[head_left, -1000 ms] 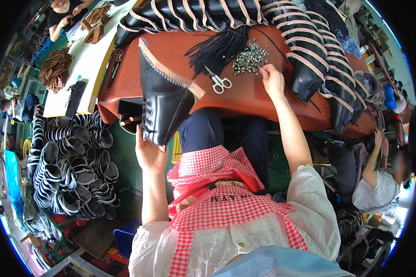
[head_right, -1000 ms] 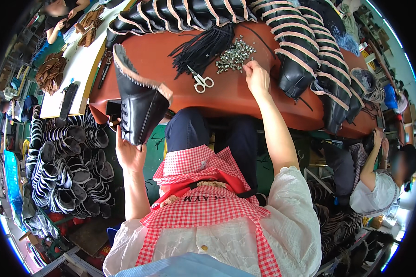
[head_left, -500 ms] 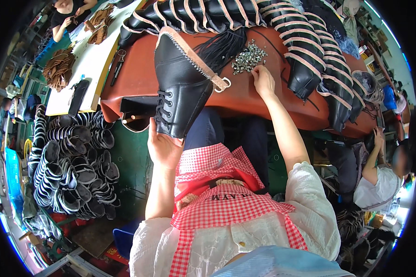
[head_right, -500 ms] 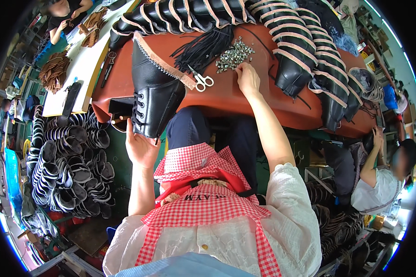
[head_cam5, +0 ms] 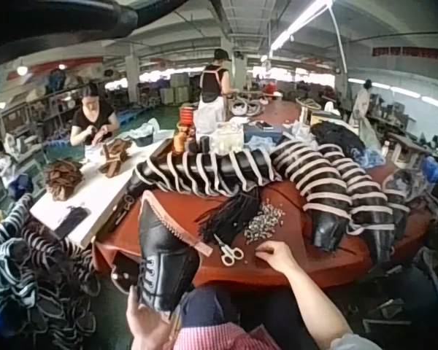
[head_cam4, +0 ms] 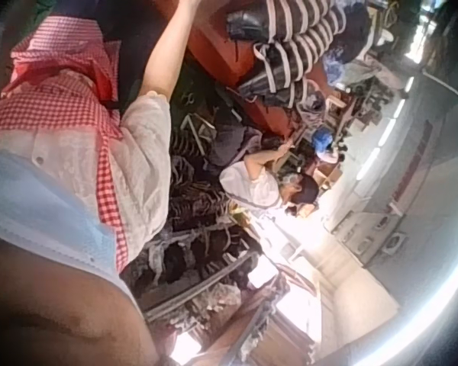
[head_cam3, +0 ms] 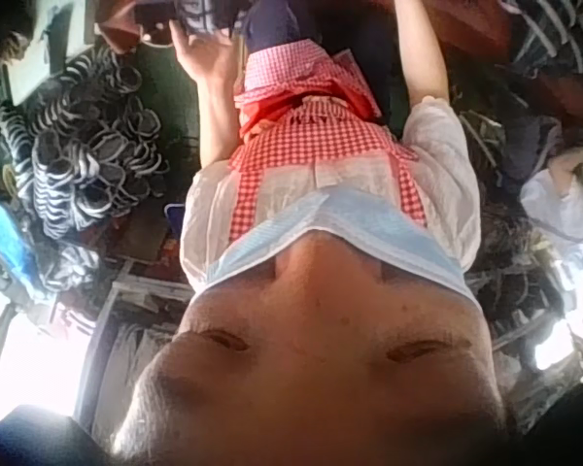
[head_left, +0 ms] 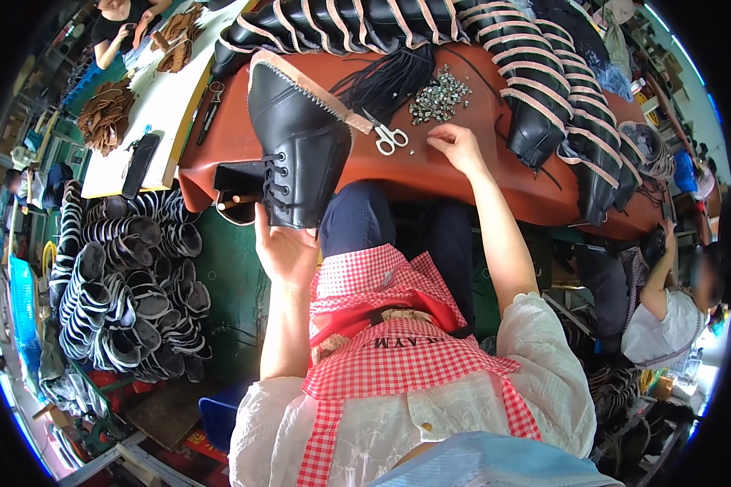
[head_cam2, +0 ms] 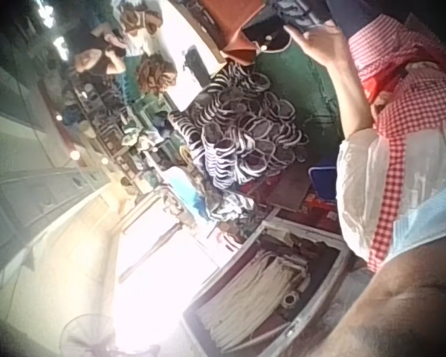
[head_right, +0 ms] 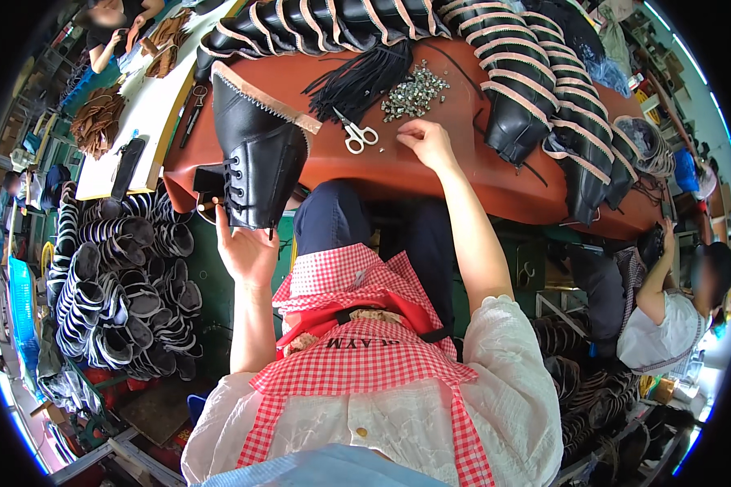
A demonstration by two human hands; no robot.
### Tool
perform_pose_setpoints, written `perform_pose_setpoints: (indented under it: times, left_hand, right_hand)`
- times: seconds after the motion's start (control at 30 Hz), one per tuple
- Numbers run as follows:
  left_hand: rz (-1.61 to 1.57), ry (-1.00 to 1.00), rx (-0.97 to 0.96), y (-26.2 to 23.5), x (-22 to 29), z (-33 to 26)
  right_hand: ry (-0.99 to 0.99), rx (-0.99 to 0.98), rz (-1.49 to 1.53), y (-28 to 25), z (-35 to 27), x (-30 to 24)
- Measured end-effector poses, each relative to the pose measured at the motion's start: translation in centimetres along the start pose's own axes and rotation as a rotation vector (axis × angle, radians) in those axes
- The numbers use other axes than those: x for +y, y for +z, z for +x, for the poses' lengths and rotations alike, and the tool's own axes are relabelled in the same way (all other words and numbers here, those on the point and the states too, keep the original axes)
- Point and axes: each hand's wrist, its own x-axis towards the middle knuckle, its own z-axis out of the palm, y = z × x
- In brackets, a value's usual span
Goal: The person is lacing up black leather boots at a workbench in a shoe factory.
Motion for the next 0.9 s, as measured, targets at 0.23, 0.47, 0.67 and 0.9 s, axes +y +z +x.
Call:
perform_pose_setpoints:
  times: [0.23, 0.47, 0.67, 0.9]
  left_hand:
    - [0.013, 0.04, 0.049, -0.5, 0.5, -0.6]
    - [0.008, 0.065, 0.038, -0.1, 0.0, -0.5]
    - [0.4, 0.216, 0.08, 0.1, -2.0, 0.2]
    - [0.645, 0.371, 0.136, 1.3, -4.6, 0.7]
  right_hand:
    - [-0.067, -0.007, -0.198, 1.4, -1.8, -2.5]
    - [-0.195, 0.101, -0.366, 3.5, -2.0, -3.4]
    - [-0.04, -0.02, 0.545, 2.9, -5.0, -11.1]
    - [0.073, -0.39, 0.951, 4.1, -10.5, -17.4]
